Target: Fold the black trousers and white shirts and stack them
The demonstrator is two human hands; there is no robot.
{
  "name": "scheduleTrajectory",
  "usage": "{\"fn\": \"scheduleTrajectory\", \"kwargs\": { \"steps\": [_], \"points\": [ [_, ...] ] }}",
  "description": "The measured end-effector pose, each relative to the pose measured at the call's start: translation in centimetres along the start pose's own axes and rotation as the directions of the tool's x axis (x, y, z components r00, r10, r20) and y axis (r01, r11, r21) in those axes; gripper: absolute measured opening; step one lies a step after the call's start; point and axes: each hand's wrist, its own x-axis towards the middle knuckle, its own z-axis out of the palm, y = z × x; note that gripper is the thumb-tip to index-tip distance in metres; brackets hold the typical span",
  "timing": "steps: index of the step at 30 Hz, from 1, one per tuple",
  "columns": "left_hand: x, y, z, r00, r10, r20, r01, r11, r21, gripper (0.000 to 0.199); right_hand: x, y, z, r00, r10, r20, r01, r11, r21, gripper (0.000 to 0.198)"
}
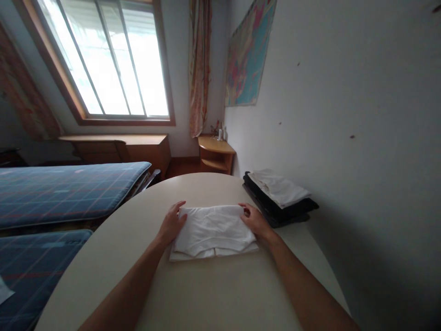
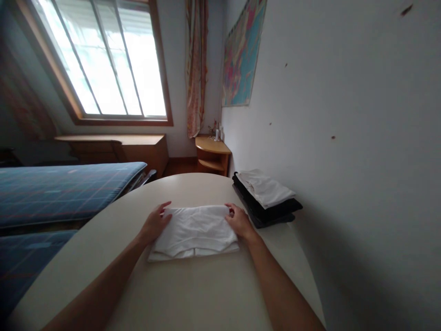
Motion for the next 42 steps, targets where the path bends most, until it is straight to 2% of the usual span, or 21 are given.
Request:
{"fn": "scheduleTrajectory", "kwargs": {
  "steps": [3, 5, 7, 9, 12, 16, 20, 24, 27, 29, 30, 31, 32, 34, 36, 37, 39, 42],
  "points": [
    [-0.9, 2.4, 0.0, 0.983, 0.181, -0.027, -0.175, 0.973, 0.149, 0.041, -0.1, -0.1, -0.1, 1.000, -0.004, -0.013, 0.004, 1.000, 0.018, 0.044],
    [-2.0, 4.9, 0.4, 0.949, 0.304, 0.082, -0.314, 0.936, 0.160, 0.034, -0.2, -0.1, -0.1, 1.000, -0.018, -0.012, 0.018, 0.999, 0.036, 0.039],
    [-3.6, 7.4, 1.1, 0.866, 0.424, 0.265, -0.466, 0.876, 0.120, 0.027, -0.2, 0.0, -0.1, 0.999, -0.040, -0.001, 0.040, 0.998, 0.058, 0.035],
    [-5.1, 9.3, 1.8, 0.777, 0.478, 0.410, -0.561, 0.821, 0.108, 0.031, -0.1, 0.2, -0.1, 0.998, -0.062, 0.010, 0.061, 0.995, 0.082, 0.032],
    [-6.6, 10.3, 2.6, 0.694, 0.481, 0.535, -0.624, 0.773, 0.115, 0.046, -0.2, 0.5, -0.2, 0.997, -0.077, 0.012, 0.076, 0.991, 0.109, 0.030],
    [-7.1, 10.0, 2.4, 0.637, 0.486, 0.598, -0.672, 0.731, 0.121, 0.049, -0.6, 0.0, -1.1, 0.995, -0.074, 0.071, 0.059, 0.981, 0.187, 0.038],
    [-7.5, 10.5, 1.8, 0.604, 0.482, 0.634, -0.695, 0.709, 0.123, 0.042, -1.5, -1.0, -3.2, 0.960, -0.100, 0.263, 0.067, 0.989, 0.135, 0.040],
    [-8.0, 10.8, 1.3, 0.575, 0.512, 0.638, -0.682, 0.731, 0.028, 0.033, -3.2, -1.3, -6.1, 0.879, -0.023, 0.477, 0.008, 0.999, 0.034, 0.031],
    [-8.7, 10.4, 0.3, 0.584, 0.512, 0.629, -0.621, 0.782, -0.060, 0.035, -5.0, -2.0, -8.3, 0.766, 0.083, 0.637, -0.025, 0.995, -0.099, 0.017],
    [-9.3, 10.0, -0.8, 0.608, 0.489, 0.626, -0.567, 0.819, -0.089, 0.039, -6.0, -3.1, -9.2, 0.682, 0.162, 0.713, -0.033, 0.981, -0.191, 0.030],
    [-9.6, 9.9, -1.5, 0.617, 0.477, 0.626, -0.543, 0.834, -0.100, 0.041, -6.3, -3.9, -9.4, 0.660, 0.197, 0.725, -0.036, 0.972, -0.231, 0.040],
    [-9.9, 9.8, -2.1, 0.621, 0.473, 0.626, -0.527, 0.842, -0.114, 0.041, -6.5, -4.8, -9.4, 0.662, 0.219, 0.717, -0.031, 0.964, -0.266, 0.050],
    [-10.1, 9.8, -2.6, 0.622, 0.475, 0.622, -0.518, 0.846, -0.127, 0.040, -6.6, -5.7, -9.1, 0.691, 0.221, 0.688, -0.012, 0.955, -0.295, 0.058],
    [-10.3, 9.7, -3.4, 0.642, 0.485, 0.594, -0.519, 0.845, -0.128, 0.034, -6.3, -7.2, -7.8, 0.805, 0.187, 0.563, 0.031, 0.934, -0.356, 0.065],
    [-10.4, 9.3, -3.4, 0.690, 0.483, 0.539, -0.541, 0.839, -0.059, 0.030, -5.7, -8.1, -5.9, 0.916, 0.140, 0.376, 0.022, 0.918, -0.397, 0.062],
    [-10.4, 9.0, -3.1, 0.717, 0.473, 0.512, -0.551, 0.835, 0.000, 0.032, -5.4, -8.4, -4.8, 0.947, 0.136, 0.291, -0.008, 0.916, -0.401, 0.060],
    [-10.6, 8.0, -2.0, 0.766, 0.434, 0.474, -0.548, 0.826, 0.131, 0.044, -5.0, -8.5, -2.7, 0.967, 0.158, 0.201, -0.068, 0.916, -0.395, 0.056],
    [-11.2, 6.3, 0.0, 0.810, 0.362, 0.461, -0.517, 0.812, 0.270, 0.060, -5.0, -8.3, -0.5, 0.967, 0.175, 0.187, -0.091, 0.917, -0.389, 0.055]
  ]
}}
